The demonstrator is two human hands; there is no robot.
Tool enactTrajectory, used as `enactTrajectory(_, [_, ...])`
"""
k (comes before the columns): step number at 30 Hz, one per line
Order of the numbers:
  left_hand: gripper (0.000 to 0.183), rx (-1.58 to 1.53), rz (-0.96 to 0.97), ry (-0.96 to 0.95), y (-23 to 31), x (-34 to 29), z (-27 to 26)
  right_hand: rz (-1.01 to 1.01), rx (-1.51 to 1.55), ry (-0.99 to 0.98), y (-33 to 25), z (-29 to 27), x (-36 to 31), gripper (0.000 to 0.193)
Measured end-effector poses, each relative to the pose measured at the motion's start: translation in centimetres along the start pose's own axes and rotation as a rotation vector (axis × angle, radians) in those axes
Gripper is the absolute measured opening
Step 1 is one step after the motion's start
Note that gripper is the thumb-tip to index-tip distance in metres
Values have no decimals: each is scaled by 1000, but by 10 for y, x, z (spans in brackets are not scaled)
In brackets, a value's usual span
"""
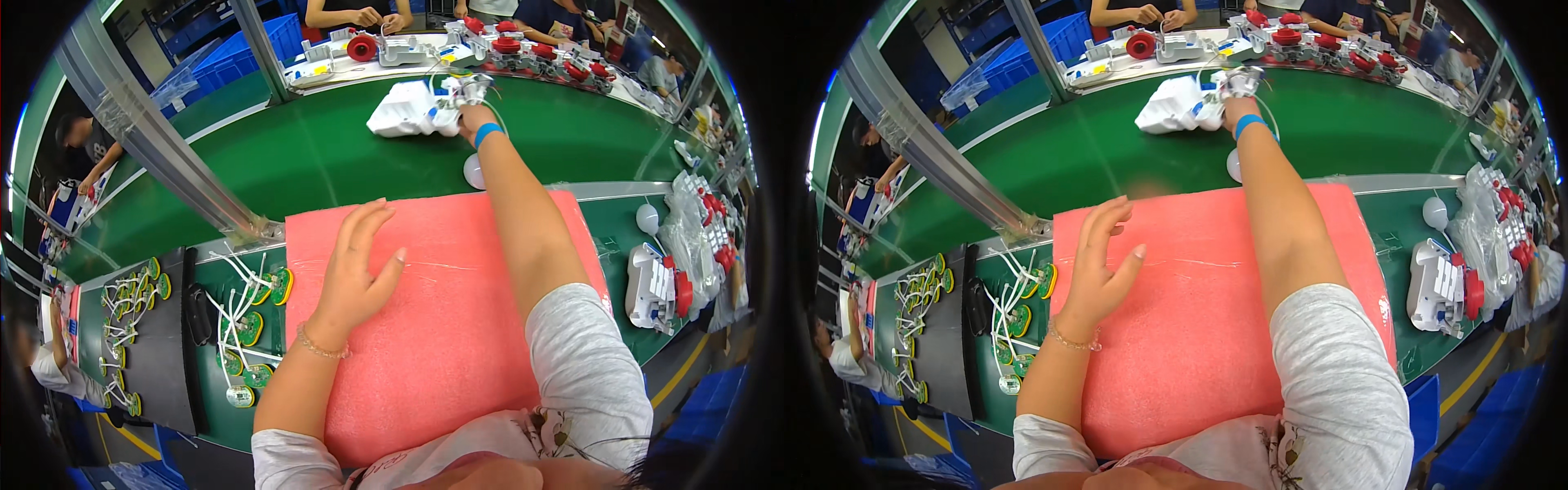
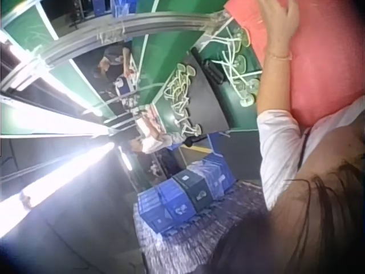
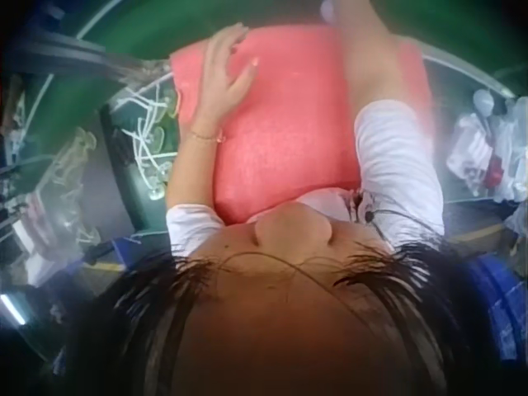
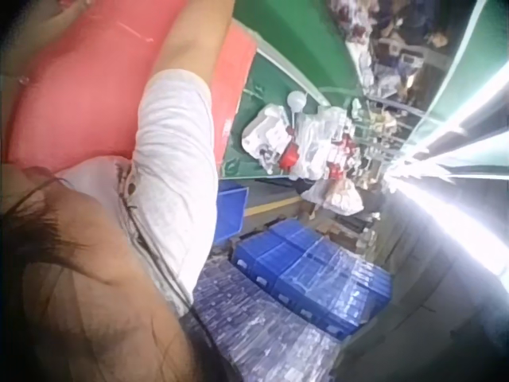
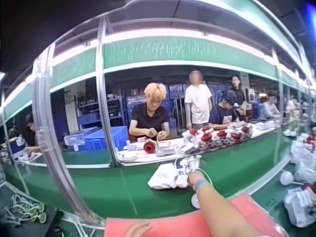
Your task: The person assembles a white and red electronic device on a pink foam pad. They connect wires to a circuit board, insert a red plastic housing, and attach a light bulb. The person then places the assembled unit onto a green conveyor belt and retrieves another unit to continue the process.
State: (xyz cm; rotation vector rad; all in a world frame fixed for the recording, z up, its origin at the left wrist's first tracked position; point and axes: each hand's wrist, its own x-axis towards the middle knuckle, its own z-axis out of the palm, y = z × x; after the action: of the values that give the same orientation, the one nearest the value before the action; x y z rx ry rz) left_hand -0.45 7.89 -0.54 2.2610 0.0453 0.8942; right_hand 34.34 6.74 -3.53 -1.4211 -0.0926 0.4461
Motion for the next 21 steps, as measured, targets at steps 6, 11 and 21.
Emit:
enactTrajectory(6, [43, -29, 8, 8, 0, -3, -2, 95, -950, -254, -4, -7, -14, 27])
enactTrajectory(11, [35, 40, 92, -36, 5, 1, 1, -448, -1807, -422, -29, -24, -48, 37])
enactTrajectory(21, [25, 136, 113, -178, 24, -8, -8, -849, -1459, -590, -112, -154, -273, 33])
